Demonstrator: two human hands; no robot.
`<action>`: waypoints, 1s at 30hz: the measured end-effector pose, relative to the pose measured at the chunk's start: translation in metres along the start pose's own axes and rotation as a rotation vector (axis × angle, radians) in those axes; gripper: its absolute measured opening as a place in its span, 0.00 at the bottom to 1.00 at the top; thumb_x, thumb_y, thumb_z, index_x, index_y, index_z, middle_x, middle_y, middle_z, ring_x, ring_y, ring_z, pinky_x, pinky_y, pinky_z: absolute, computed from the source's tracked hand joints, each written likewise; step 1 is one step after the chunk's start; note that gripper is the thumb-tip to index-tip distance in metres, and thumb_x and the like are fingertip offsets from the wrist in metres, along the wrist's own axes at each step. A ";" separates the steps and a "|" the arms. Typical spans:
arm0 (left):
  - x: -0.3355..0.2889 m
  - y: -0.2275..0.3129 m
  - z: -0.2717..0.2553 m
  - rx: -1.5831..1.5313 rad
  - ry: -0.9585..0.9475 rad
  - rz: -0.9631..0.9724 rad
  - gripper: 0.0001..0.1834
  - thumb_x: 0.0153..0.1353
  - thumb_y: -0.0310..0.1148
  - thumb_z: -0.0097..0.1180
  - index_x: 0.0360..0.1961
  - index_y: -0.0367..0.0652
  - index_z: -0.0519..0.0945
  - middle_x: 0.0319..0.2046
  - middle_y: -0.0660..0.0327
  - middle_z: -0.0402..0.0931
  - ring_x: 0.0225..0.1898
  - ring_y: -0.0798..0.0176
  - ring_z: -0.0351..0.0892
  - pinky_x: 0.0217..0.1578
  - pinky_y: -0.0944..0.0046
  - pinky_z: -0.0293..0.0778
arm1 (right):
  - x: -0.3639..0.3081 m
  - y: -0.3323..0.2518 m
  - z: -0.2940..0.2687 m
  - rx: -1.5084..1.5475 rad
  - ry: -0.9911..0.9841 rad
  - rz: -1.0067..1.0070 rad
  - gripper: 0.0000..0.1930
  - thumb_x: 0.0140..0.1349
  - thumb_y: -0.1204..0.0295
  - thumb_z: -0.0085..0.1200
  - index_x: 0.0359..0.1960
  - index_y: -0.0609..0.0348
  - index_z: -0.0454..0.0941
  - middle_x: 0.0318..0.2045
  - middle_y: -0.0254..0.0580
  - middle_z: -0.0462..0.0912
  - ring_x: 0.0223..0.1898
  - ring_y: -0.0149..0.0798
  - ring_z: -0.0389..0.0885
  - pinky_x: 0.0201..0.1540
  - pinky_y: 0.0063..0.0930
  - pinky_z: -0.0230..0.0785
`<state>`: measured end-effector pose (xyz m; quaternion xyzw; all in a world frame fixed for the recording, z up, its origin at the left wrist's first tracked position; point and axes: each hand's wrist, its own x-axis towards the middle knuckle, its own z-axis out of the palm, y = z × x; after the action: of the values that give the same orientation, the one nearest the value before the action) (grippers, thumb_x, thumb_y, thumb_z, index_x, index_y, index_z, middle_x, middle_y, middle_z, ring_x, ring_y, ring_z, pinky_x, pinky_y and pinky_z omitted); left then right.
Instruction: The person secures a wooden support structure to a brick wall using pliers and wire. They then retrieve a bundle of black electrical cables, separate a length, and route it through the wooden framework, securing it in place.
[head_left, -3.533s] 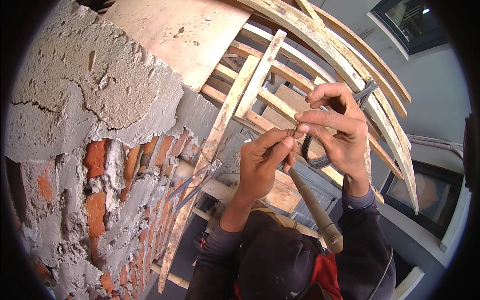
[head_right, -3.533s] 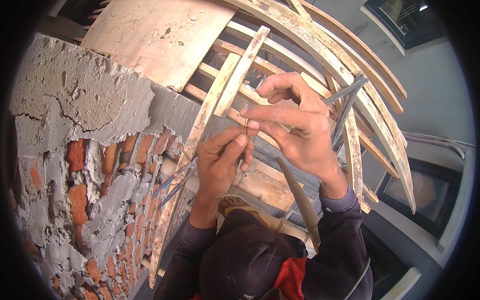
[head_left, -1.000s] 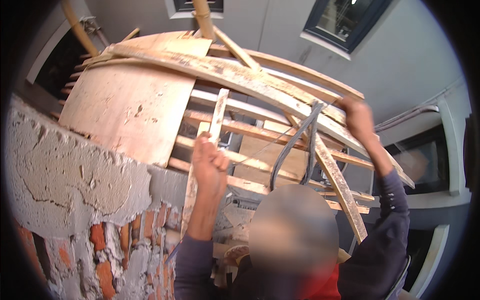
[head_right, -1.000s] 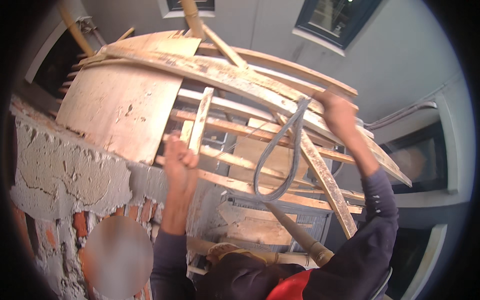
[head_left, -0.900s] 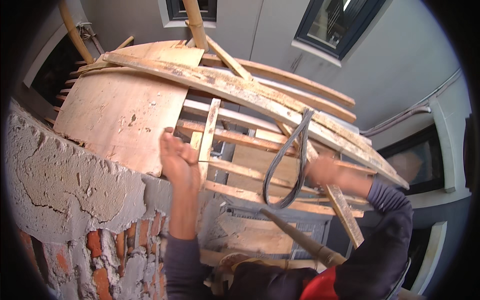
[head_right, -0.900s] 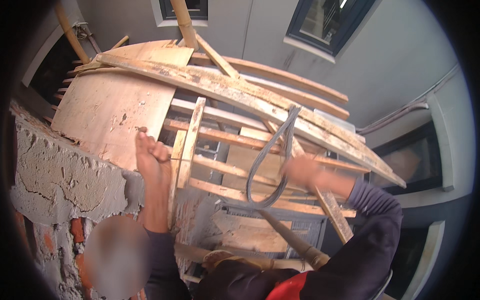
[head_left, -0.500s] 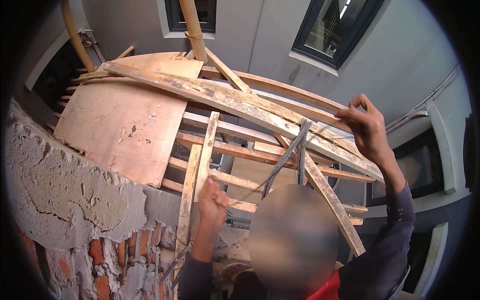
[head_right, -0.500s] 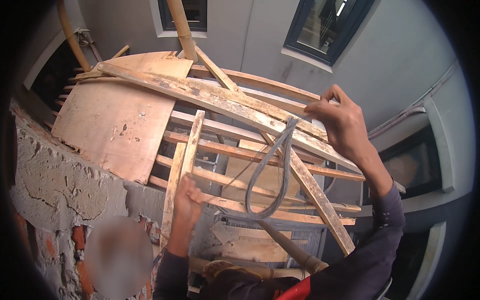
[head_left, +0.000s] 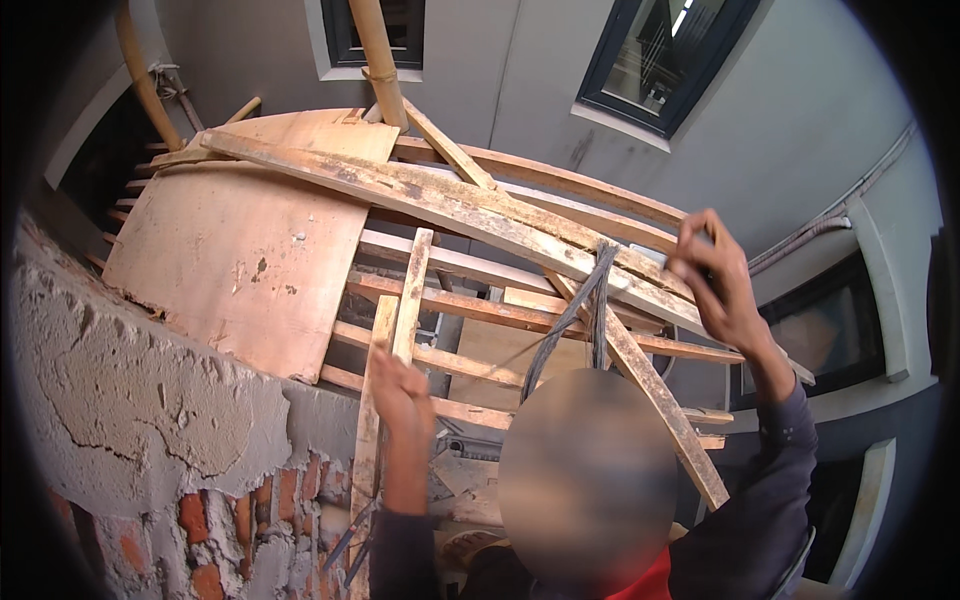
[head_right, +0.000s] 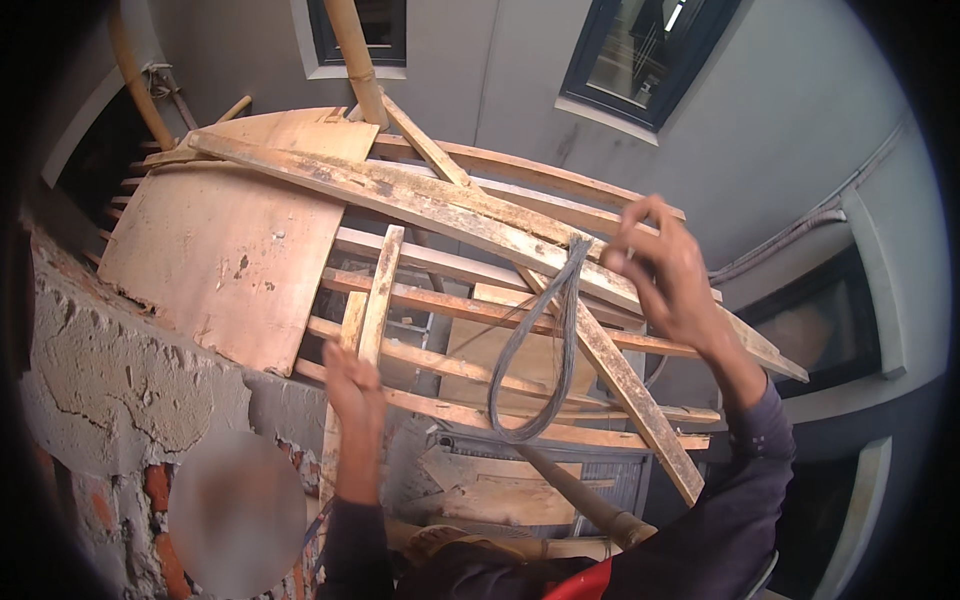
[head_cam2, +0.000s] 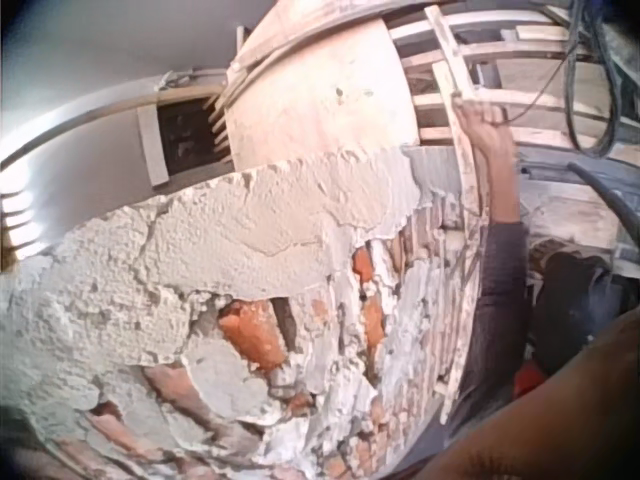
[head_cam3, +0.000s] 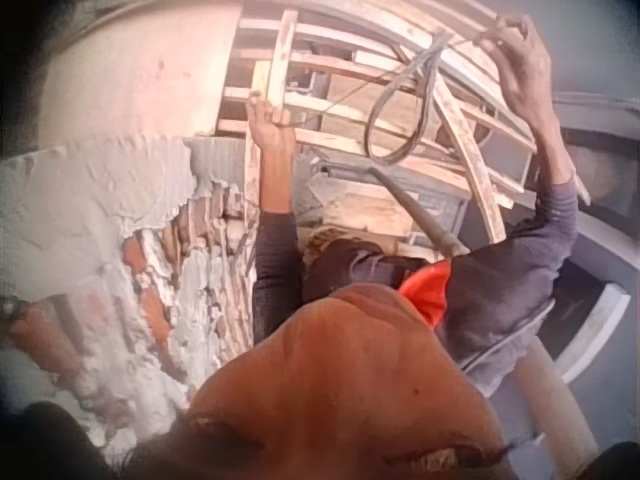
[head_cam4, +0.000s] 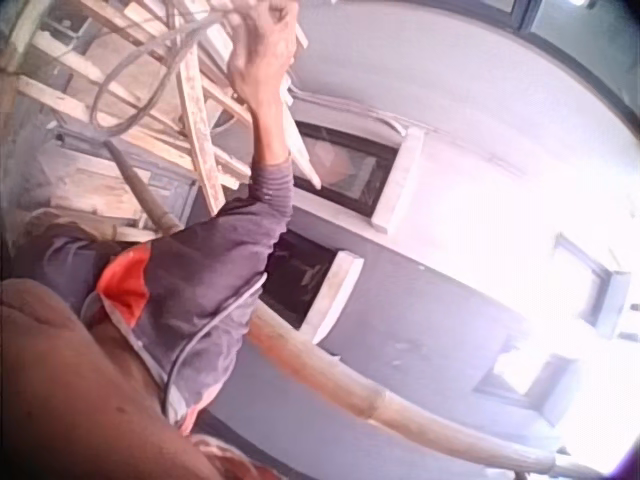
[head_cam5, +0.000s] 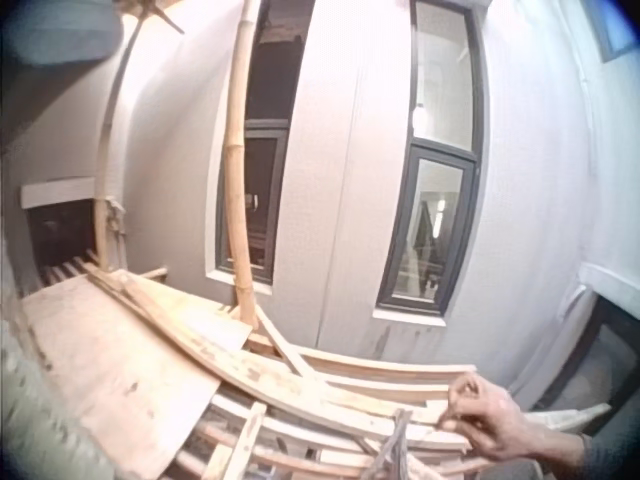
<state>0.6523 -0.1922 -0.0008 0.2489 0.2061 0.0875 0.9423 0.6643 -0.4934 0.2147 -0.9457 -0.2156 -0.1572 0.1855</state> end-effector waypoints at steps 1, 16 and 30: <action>-0.025 -0.006 -0.003 -0.017 -0.072 -0.088 0.10 0.69 0.40 0.42 0.44 0.46 0.67 0.17 0.72 0.49 0.14 0.78 0.45 0.13 0.75 0.46 | 0.001 0.026 0.014 -0.183 0.122 -0.001 0.06 0.54 0.77 0.50 0.31 0.53 0.79 0.32 0.44 0.71 0.29 0.44 0.75 0.34 0.38 0.69; 0.041 0.018 -0.025 0.209 0.084 0.262 0.12 0.68 0.39 0.44 0.43 0.41 0.69 0.17 0.72 0.49 0.13 0.79 0.45 0.11 0.74 0.44 | -0.066 -0.005 0.008 0.460 -0.810 0.034 0.09 0.60 0.67 0.53 0.37 0.56 0.79 0.32 0.40 0.76 0.39 0.44 0.75 0.41 0.37 0.66; 0.035 0.006 0.077 0.522 -0.248 0.287 0.13 0.68 0.40 0.43 0.39 0.40 0.71 0.14 0.73 0.48 0.13 0.79 0.47 0.13 0.75 0.48 | -0.171 0.155 0.008 -0.307 -0.162 0.213 0.08 0.54 0.78 0.52 0.36 0.57 0.75 0.30 0.46 0.73 0.29 0.51 0.78 0.31 0.39 0.70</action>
<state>0.7165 -0.2112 0.0515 0.5174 0.0680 0.1328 0.8426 0.5914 -0.6797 0.0994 -0.9899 -0.1019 -0.0911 0.0367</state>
